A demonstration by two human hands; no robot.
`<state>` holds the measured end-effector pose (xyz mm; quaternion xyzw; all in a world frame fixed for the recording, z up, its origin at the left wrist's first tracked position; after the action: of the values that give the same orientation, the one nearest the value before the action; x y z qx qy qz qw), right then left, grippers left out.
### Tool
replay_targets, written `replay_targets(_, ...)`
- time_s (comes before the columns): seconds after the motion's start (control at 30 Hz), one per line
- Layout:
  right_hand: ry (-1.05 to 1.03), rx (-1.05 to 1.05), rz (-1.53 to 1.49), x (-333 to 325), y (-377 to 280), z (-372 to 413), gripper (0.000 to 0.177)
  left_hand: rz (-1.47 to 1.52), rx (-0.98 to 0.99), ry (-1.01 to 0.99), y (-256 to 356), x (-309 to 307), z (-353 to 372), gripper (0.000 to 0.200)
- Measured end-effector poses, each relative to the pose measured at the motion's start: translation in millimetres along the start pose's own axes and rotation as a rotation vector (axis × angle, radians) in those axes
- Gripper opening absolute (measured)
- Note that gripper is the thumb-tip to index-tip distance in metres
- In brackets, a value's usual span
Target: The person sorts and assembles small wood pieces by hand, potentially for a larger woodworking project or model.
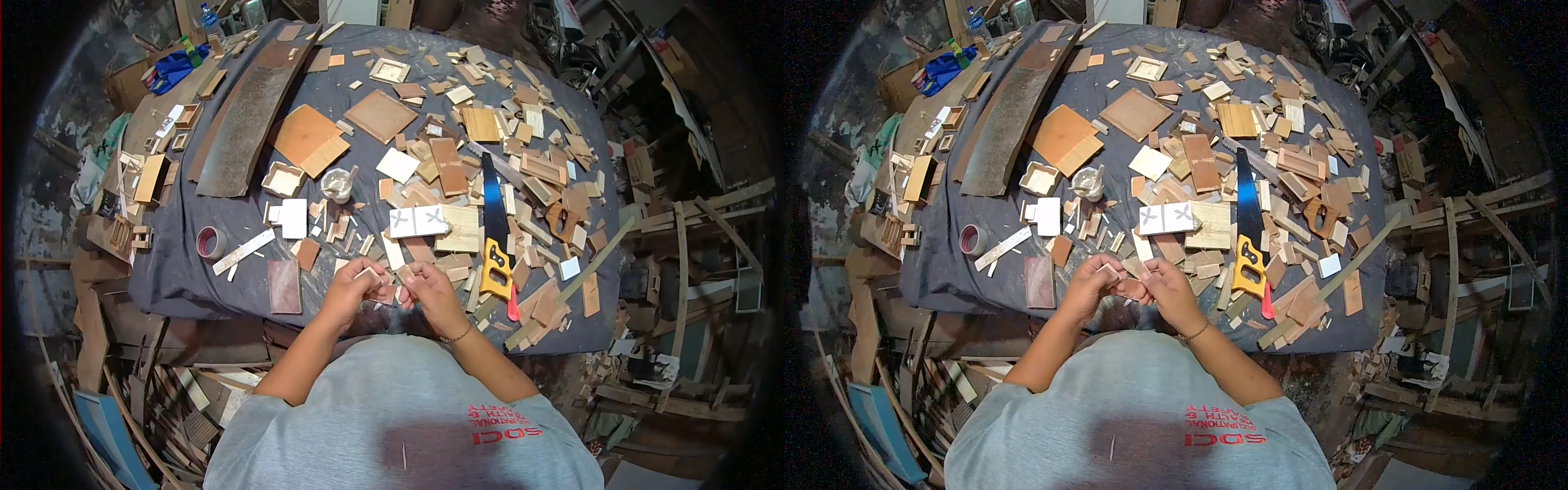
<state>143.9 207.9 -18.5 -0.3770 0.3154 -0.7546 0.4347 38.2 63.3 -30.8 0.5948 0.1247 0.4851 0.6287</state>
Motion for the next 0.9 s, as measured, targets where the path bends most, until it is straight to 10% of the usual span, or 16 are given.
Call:
replay_targets(0.33,0.004,-0.044,0.098,3,2,8,0.017,-0.244,0.044,-0.118,4,6,7,0.015)
replay_targets(0.53,0.006,-0.128,0.187,-3,7,13,0.014,-0.658,0.416,-0.271,7,3,7,0.012)
replay_targets(0.9,-0.316,0.171,0.256,-18,7,25,0.017,-0.893,0.544,-0.738,37,7,21,0.015)
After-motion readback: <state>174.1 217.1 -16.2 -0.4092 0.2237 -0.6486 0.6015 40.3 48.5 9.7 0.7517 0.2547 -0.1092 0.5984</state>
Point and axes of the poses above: each hand's wrist, its own z-axis away from the middle knuckle, its own x-axis out of the palm, y = z × x, the point moved 1 cm from there along -z, towards the middle knuckle, and after that the axes turned 14 degrees about x, right-handed, at the moved point
